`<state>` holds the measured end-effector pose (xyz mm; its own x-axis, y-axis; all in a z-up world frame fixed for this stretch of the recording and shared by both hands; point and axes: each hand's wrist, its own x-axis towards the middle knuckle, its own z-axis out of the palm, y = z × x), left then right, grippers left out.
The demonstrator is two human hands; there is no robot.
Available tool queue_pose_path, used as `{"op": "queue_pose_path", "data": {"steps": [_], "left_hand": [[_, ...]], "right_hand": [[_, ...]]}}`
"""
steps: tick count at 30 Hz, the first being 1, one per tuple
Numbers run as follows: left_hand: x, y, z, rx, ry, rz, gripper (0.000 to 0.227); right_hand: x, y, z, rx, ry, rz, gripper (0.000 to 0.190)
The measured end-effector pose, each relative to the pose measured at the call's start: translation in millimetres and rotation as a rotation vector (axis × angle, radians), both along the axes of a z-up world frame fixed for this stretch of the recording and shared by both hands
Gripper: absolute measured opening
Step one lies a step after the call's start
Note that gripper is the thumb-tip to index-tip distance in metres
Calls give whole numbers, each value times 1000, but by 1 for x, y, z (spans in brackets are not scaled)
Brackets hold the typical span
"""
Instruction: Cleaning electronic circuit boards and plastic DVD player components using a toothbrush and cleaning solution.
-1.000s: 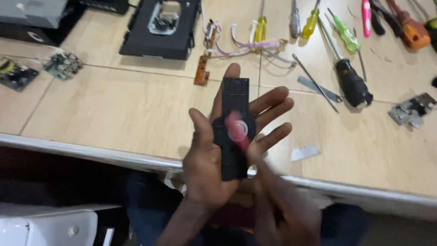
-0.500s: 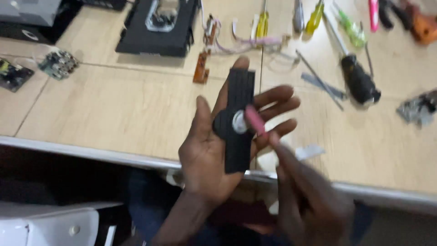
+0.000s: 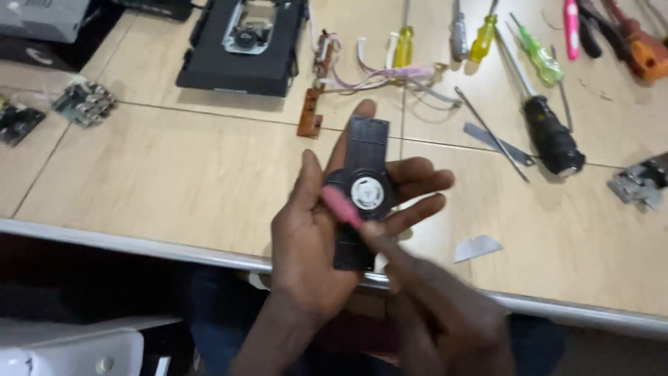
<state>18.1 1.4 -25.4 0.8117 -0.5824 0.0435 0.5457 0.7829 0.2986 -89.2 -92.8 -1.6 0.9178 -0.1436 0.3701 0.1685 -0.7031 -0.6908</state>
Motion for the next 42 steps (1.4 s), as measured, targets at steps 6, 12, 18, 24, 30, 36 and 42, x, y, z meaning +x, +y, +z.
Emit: {"op": "queue_pose_path", "data": {"steps": [6,12,18,24,30,36,42], "left_hand": [[4,-8,2,-7,-27,-8,67],[-7,-13,-11,134,119,14,63],[-7,4,-5,-219,-155,-63,70],[-5,1,-3,-186,-159,-55,68],[-2,-1,-1,28,-54,-45,65],[-3,0,-4,-32,-47,-51,64],[-3,-2,-4,-28,-41,-32,65]], "right_hand": [[-3,0,1,-62,64,-67,52],[2,1,6,-91,23,-193,37],[12,8,6,-64,-47,-205,33],[16,3,9,-20,-8,-202,36],[17,-1,10,-58,-3,-179,37],[16,-1,10,-15,27,-186,38],[16,1,10,11,13,-164,37]]}}
